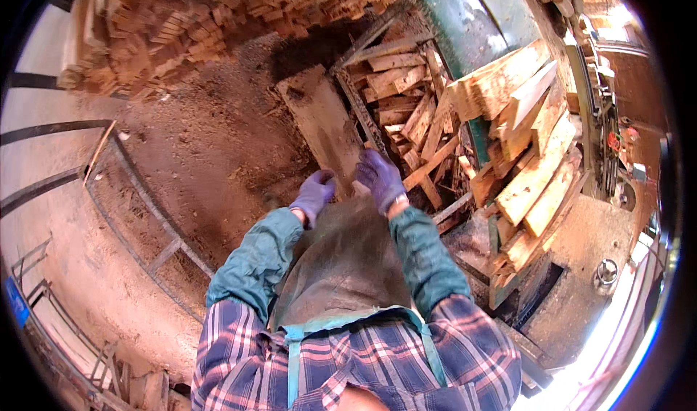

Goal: The person picks up wooden planks from a pile and stacks them onto a metal rack. They repeatedly lift planks, align them, and place them in a growing stack, occasionally adjusting the alignment of the wood.

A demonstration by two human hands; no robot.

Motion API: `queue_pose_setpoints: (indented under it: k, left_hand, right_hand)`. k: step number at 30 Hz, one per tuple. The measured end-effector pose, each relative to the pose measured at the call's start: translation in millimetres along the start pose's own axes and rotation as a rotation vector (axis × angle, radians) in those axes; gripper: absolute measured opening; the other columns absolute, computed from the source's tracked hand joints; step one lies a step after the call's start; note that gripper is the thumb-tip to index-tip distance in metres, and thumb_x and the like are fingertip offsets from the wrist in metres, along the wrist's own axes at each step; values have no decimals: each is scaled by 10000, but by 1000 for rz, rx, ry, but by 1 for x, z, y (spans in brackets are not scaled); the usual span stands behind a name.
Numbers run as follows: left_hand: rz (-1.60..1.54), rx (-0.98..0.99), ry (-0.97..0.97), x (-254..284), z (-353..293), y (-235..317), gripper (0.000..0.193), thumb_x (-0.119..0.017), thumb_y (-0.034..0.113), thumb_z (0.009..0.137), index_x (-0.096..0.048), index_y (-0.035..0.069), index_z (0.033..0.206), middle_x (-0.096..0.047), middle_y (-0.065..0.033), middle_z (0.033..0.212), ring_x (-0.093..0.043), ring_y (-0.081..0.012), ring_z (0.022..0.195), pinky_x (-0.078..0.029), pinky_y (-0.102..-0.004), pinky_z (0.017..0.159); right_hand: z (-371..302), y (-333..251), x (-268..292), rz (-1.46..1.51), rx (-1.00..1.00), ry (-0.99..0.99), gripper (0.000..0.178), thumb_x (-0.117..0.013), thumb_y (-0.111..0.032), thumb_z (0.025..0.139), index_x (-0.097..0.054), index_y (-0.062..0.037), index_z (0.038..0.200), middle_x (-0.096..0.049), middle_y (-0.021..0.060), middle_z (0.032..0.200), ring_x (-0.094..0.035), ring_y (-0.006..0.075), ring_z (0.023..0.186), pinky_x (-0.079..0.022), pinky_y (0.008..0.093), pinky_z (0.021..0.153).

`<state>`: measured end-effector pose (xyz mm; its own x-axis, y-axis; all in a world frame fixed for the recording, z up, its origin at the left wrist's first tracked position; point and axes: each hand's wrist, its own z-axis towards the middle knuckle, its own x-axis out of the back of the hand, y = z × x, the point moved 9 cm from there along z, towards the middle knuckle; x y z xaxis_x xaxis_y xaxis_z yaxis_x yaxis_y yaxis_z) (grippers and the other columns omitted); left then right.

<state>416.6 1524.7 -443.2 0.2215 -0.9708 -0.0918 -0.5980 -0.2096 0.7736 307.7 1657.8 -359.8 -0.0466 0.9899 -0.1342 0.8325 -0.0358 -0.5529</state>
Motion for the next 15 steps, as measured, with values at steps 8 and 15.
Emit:
queue_pose_setpoints:
  k: [8, 15]
  left_hand:
    - [-176, -84, 126, 16, 160, -122, 304, -618, 174, 912, -616, 27, 1177, -697, -130, 976, -661, -206, 890, -522, -318, 795]
    - [-181, -459, 42, -49, 355, -81, 413, -630, 195, 945, -515, 34, 1307, -635, -131, 1182, -612, -196, 1111, -493, -320, 953]
  right_hand:
    - [292, 42, 141, 199, -99, 148, 925, -643, -592, 856, -227, -116, 1533, -203, 171, 1581, -288, 382, 1410, -303, 522, 1140]
    - [484, -10, 212, 234, -11, 168, 1197, -750, -677, 703, -111, -122, 1549, -148, 204, 1593, -228, 429, 1435, -272, 581, 1133]
